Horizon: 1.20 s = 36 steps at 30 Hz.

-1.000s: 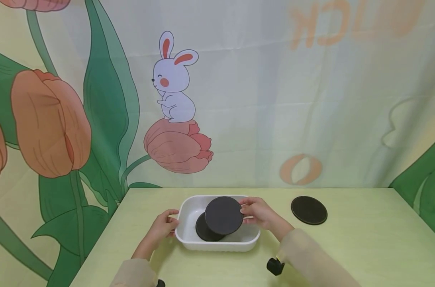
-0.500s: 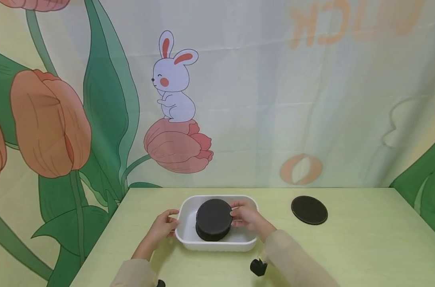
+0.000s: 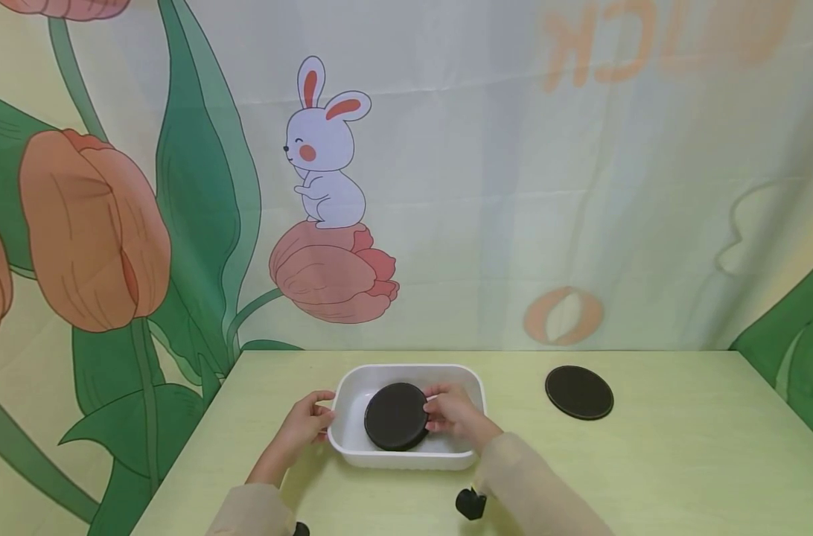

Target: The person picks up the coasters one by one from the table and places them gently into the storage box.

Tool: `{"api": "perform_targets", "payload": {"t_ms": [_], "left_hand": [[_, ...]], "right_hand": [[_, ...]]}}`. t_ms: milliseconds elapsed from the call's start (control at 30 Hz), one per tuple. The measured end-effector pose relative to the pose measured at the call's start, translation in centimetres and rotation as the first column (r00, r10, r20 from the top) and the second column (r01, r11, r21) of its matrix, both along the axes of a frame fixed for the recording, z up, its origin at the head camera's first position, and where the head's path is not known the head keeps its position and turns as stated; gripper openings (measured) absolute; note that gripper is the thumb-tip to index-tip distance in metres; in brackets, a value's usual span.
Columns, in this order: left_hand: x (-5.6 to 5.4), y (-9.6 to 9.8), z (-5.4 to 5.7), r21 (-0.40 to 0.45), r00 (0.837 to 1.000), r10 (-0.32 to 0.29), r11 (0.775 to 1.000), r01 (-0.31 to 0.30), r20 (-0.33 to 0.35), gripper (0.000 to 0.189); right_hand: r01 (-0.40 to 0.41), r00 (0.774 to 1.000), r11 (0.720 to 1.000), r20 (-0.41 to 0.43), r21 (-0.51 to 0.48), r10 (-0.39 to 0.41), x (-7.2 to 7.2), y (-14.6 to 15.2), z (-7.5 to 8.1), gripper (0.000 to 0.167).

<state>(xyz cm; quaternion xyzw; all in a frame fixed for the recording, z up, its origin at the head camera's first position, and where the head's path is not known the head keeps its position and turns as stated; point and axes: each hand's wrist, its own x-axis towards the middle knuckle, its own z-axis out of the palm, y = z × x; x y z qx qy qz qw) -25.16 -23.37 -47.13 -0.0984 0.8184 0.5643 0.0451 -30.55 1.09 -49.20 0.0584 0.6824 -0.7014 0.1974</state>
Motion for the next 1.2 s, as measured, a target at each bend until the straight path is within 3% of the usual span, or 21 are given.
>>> {"api": "perform_targets", "payload": {"t_ms": [267, 600, 933, 1200], "left_hand": [[0.0, 0.0, 0.0, 0.003, 1.0, -0.004, 1.0, 0.004, 0.0, 0.034], [-0.1, 0.1, 0.1, -0.003, 1.0, -0.004, 1.0, 0.004, 0.011, 0.034], [-0.1, 0.2, 0.2, -0.003, 1.0, 0.001, 1.0, -0.001, 0.014, 0.034], [0.0, 0.1, 0.2, -0.011, 1.0, -0.004, 1.0, 0.004, 0.002, 0.034]], "right_hand": [[0.03, 1.0, 0.999, -0.008, 0.033, -0.029, 0.2, -0.1, -0.1, 0.025], [0.073, 0.997, 0.989, -0.016, 0.128, -0.071, 0.2, 0.0, -0.2, 0.033], [0.098, 0.995, 0.982, -0.032, 0.161, -0.095, 0.3, 0.0, 0.0, 0.039], [0.076, 0.996, 0.986, -0.053, 0.148, -0.068, 0.5, 0.4, 1.1, 0.037]]}}
